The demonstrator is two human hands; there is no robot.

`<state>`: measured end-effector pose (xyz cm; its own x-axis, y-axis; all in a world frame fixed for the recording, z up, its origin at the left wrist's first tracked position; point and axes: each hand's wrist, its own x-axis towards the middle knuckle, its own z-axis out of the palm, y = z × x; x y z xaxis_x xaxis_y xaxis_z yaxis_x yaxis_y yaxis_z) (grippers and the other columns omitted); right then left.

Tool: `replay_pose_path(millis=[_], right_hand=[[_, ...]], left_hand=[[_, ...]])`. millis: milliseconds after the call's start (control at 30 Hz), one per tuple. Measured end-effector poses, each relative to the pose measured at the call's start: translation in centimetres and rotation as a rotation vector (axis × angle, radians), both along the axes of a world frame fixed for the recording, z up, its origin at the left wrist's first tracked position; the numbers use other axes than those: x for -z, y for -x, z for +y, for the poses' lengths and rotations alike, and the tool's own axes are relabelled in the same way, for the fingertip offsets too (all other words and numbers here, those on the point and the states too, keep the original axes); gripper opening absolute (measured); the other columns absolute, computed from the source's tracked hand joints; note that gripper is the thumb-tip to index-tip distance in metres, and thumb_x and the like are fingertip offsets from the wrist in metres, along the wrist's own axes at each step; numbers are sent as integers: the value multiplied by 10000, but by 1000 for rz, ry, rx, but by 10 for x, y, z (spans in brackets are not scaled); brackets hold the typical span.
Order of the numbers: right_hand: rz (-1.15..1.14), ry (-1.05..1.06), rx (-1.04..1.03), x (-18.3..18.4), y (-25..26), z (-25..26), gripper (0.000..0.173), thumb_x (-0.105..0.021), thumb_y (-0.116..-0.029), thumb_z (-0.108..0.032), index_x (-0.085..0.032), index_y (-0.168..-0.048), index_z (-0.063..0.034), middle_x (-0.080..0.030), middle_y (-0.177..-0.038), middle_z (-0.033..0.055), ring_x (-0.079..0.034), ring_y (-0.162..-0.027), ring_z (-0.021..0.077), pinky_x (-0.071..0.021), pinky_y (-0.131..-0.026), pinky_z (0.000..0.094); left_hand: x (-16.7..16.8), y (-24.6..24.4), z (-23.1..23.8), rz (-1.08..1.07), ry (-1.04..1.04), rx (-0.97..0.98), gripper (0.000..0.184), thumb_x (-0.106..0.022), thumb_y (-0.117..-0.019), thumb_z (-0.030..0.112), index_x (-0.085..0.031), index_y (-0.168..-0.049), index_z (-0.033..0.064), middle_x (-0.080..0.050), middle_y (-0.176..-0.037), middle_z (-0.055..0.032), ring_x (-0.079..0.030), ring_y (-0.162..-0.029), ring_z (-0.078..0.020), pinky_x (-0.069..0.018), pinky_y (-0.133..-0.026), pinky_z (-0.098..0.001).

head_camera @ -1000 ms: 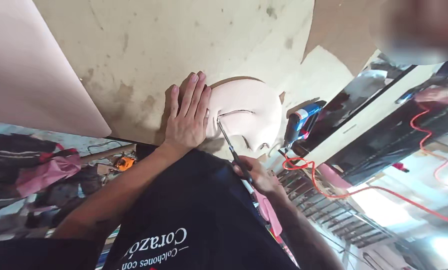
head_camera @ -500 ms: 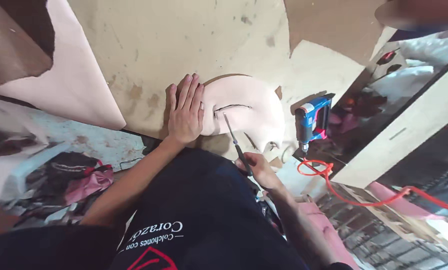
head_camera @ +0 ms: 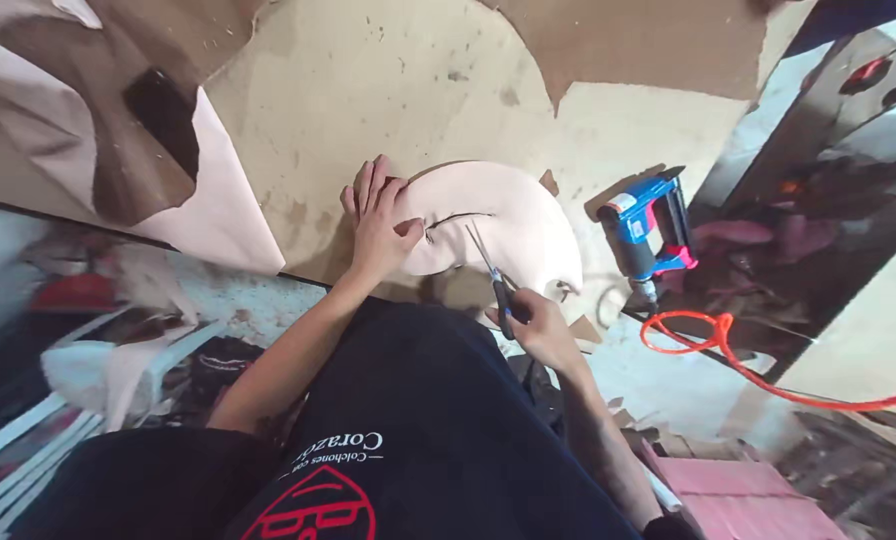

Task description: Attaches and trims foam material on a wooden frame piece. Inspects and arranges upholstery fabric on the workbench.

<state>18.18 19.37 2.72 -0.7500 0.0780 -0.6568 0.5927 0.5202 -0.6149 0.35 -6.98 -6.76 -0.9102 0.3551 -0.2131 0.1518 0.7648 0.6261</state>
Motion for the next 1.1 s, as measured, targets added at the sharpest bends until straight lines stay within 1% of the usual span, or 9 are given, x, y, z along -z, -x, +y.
replay_pose_path(millis=[100,300,500,633,733,900,967,1033,1100], right_hand=[[47,-15,57,5,-11,8,445,-740,-901,-489,-673,-1022,-67,-659,-889,49,-621,-750,132,-549,-667,340],[147,-154,157,9,-11,18,413,-759,-885,-410,-663,-1037,-39,-660,-960,91,-624,-805,156,-544,-707,352],[282,-346,319,14,18,38,400,-760,-846,-323,-691,-1087,-12,-682,-1051,151,-674,-914,245,-587,-810,454],[326,-408,347,16,46,34,381,-802,-803,-299,-705,-1062,-38,-666,-1124,133,-670,-994,251,-593,-859,448],[338,-464,351,22,82,38,423,-782,-807,-313,-698,-1101,-21,-645,-1196,157,-648,-1088,289,-568,-927,474],[347,-365,234,-2,106,44,357,-741,-840,-297,-715,-1071,-27,-686,-1080,130,-674,-984,252,-574,-877,450],[314,-298,207,-10,94,43,350,-724,-873,-304,-715,-1096,-35,-718,-964,105,-700,-861,221,-594,-805,444],[287,-273,232,-14,77,39,386,-747,-847,-304,-647,-1132,-64,-706,-851,56,-694,-721,183,-602,-679,423],[340,-212,273,-16,61,33,537,-773,-803,-222,-538,-1265,-82,-723,-960,25,-705,-742,163,-613,-663,414]], left_hand=[[-4,19,2,-122,-24,24,665,-775,-822,504,-549,-1395,255,-87,-1739,8,59,-1602,-233,73,-1208,-704],[-2,45,3,-186,-28,96,747,-843,-734,517,-536,-1367,266,19,-1745,16,164,-1586,-220,142,-1163,-738],[-21,52,16,-171,-20,128,910,-835,-748,576,-493,-1497,190,-5,-1734,-137,106,-1583,-380,31,-1200,-742],[-21,49,14,-162,53,119,812,-901,-691,478,-576,-1391,227,-16,-1738,-103,73,-1586,-386,-7,-1170,-780],[-22,47,18,-128,116,155,766,-872,-731,468,-579,-1390,211,-32,-1739,-95,67,-1592,-354,-7,-1180,-759],[-19,37,25,-79,77,165,773,-840,-761,381,-531,-1431,152,-70,-1732,-119,8,-1598,-334,-44,-1178,-765],[-16,35,28,-70,70,164,810,-835,-756,372,-507,-1459,141,-73,-1732,-117,4,-1599,-326,-36,-1171,-777],[-13,32,29,-52,78,176,826,-828,-751,385,-494,-1468,147,-91,-1731,-106,0,-1600,-312,-23,-1166,-783],[-15,29,33,-42,110,194,859,-831,-758,398,-471,-1496,146,-121,-1726,-99,-24,-1600,-313,-32,-1162,-791]])
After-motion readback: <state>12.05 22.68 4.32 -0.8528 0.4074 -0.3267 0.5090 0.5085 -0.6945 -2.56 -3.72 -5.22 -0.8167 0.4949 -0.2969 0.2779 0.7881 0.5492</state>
